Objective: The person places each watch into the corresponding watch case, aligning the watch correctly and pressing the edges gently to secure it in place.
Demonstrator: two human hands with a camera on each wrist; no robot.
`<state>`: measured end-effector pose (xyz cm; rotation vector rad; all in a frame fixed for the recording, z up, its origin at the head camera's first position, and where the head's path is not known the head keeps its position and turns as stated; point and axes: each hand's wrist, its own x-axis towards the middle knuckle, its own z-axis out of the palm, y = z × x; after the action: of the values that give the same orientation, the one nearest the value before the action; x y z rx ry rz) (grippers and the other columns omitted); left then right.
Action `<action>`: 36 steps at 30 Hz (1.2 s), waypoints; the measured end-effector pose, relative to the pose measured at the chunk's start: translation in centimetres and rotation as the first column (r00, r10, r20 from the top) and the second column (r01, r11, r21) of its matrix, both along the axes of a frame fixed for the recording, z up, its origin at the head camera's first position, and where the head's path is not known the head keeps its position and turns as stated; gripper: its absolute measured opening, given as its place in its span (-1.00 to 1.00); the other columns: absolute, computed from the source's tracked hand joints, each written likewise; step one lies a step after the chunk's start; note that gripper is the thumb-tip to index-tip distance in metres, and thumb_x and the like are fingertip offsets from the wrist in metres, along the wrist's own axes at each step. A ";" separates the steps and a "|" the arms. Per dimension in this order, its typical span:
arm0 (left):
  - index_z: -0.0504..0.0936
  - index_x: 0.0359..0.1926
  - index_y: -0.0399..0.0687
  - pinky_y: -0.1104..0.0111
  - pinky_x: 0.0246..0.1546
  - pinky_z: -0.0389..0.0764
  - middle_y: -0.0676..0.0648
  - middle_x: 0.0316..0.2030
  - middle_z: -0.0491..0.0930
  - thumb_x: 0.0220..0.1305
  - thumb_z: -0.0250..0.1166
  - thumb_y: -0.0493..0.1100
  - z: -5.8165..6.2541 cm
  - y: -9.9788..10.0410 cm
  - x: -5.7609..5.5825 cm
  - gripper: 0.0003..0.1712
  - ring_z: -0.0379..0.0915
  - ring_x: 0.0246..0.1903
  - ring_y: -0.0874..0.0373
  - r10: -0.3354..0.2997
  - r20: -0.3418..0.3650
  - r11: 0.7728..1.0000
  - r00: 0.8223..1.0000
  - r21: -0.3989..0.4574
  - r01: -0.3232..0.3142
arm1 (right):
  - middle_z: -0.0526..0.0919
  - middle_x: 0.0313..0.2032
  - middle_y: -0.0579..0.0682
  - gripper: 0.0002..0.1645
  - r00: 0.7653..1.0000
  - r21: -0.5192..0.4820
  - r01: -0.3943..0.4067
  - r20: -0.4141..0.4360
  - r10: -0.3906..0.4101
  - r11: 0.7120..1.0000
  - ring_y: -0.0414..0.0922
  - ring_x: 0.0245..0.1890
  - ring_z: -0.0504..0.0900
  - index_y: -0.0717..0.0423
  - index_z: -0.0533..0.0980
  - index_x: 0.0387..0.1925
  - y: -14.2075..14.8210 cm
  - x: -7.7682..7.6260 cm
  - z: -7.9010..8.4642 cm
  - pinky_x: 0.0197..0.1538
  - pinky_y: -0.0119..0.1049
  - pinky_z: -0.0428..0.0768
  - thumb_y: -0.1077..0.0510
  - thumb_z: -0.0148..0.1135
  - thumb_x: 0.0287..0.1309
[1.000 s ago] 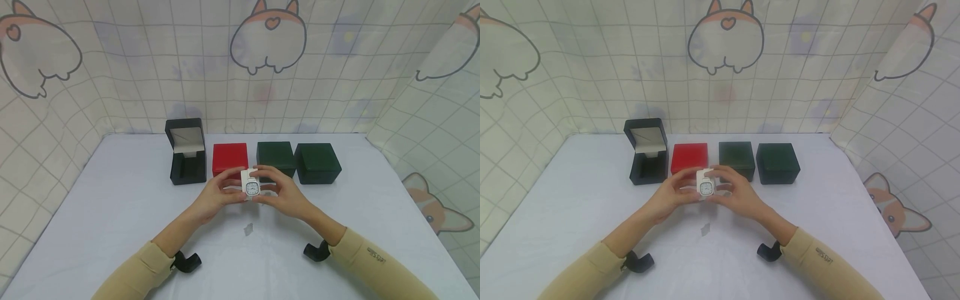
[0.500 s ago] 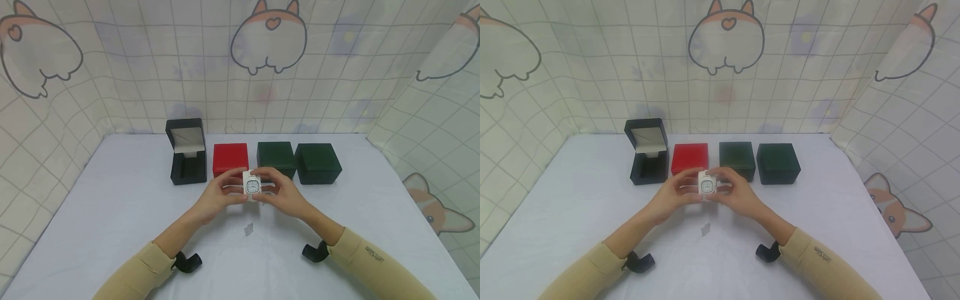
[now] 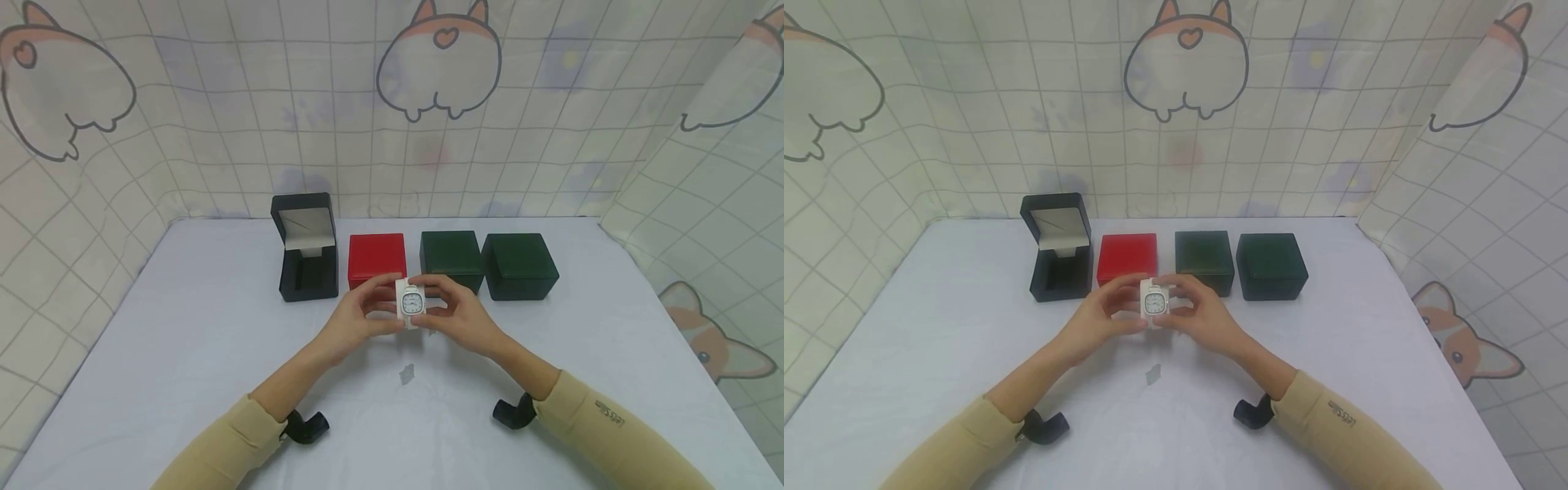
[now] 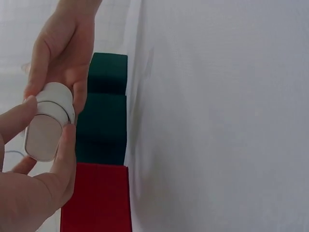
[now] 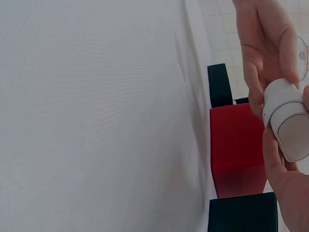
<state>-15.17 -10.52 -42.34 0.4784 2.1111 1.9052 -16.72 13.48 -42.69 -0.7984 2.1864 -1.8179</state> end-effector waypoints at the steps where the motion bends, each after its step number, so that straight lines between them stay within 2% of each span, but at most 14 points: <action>1: 0.36 0.49 0.11 0.22 0.01 0.68 -0.05 0.26 0.45 0.18 0.54 -0.27 0.0 0.0 0.0 -0.11 0.47 0.19 -0.02 -0.001 -0.013 1.000 1.000 -0.014 0.001 | 0.41 0.32 0.01 -0.25 1.000 -0.001 0.000 0.007 0.000 1.000 0.19 0.24 0.44 0.05 0.41 0.37 0.0 0.0 0.0 0.12 -0.25 0.64 0.33 0.47 0.19; 7: 0.32 0.49 0.03 0.23 -0.01 0.69 -0.06 0.29 0.36 0.13 0.57 -0.31 0.1 0.2 0.2 -0.05 0.48 0.18 -0.03 0.004 -0.130 0.997 0.991 -0.078 -0.014 | 0.40 0.33 0.01 -0.24 1.000 0.013 0.009 0.012 -0.009 1.000 0.16 0.26 0.43 0.03 0.40 0.40 -0.1 0.0 0.0 0.11 -0.25 0.64 0.28 0.48 0.20; 10: 0.36 0.46 0.03 0.23 -0.01 0.69 -0.06 0.30 0.36 0.11 0.57 -0.34 0.3 0.2 0.3 -0.08 0.50 0.15 -0.02 0.025 -0.158 0.994 0.987 -0.100 -0.041 | 0.40 0.34 -0.02 -0.21 1.000 0.027 0.014 0.007 -0.014 1.000 0.12 0.27 0.44 0.01 0.39 0.41 -0.1 -0.1 0.0 0.11 -0.24 0.64 0.27 0.49 0.18; 15: 0.40 0.44 0.09 0.26 -0.02 0.69 0.01 0.29 0.38 0.11 0.57 -0.32 0.3 -0.1 0.2 -0.10 0.50 0.15 0.02 0.042 -0.155 0.991 0.987 -0.122 -0.061 | 0.37 0.38 -0.02 -0.15 1.000 0.027 -0.001 0.030 0.000 1.000 0.11 0.30 0.43 0.00 0.37 0.45 -0.1 -0.1 0.2 0.10 -0.21 0.65 0.28 0.50 0.16; 21: 0.40 0.44 0.13 0.23 -0.02 0.69 0.02 0.29 0.39 0.11 0.58 -0.30 0.7 -0.5 0.2 -0.09 0.49 0.15 0.03 0.029 -0.160 0.989 0.987 -0.138 -0.051 | 0.36 0.39 -0.04 -0.13 0.998 0.018 -0.014 0.054 0.013 1.000 0.10 0.31 0.44 -0.02 0.36 0.46 -0.1 -0.1 0.1 0.07 -0.18 0.67 0.29 0.50 0.16; 28: 0.40 0.44 0.11 0.26 -0.04 0.70 0.03 0.28 0.38 0.11 0.58 -0.30 0.8 -0.9 0.1 -0.10 0.50 0.14 0.03 0.010 -0.184 0.986 0.983 -0.160 -0.040 | 0.38 0.38 -0.05 -0.16 0.999 0.021 -0.013 0.039 0.012 1.000 0.02 0.33 0.45 -0.02 0.37 0.45 -0.3 -0.1 0.0 0.10 -0.20 0.65 0.28 0.49 0.17; 33: 0.44 0.40 0.19 0.28 -0.05 0.70 0.06 0.25 0.40 0.10 0.59 -0.29 0.9 -1.3 0.0 -0.13 0.51 0.12 0.04 0.028 -0.183 0.983 0.983 -0.171 -0.060 | 0.40 0.38 -0.06 -0.15 1.000 0.038 -0.008 0.026 0.007 0.999 0.00 0.32 0.48 -0.05 0.37 0.46 -0.5 0.1 0.3 0.10 -0.22 0.64 0.26 0.49 0.18; 36: 0.45 0.39 0.21 0.26 -0.06 0.70 0.07 0.24 0.41 0.08 0.61 -0.28 0.8 -1.6 -0.1 -0.13 0.51 0.12 0.00 0.047 -0.181 0.981 0.982 -0.178 -0.080 | 0.42 0.37 -0.04 -0.17 1.000 0.045 0.001 0.005 -0.001 0.999 0.08 0.31 0.49 -0.01 0.38 0.46 -0.5 0.1 0.5 0.10 -0.22 0.64 0.27 0.49 0.18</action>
<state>-15.23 -12.10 -41.51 0.5640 2.4156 1.7338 -16.64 13.03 -42.16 -0.7829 2.2165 -1.7623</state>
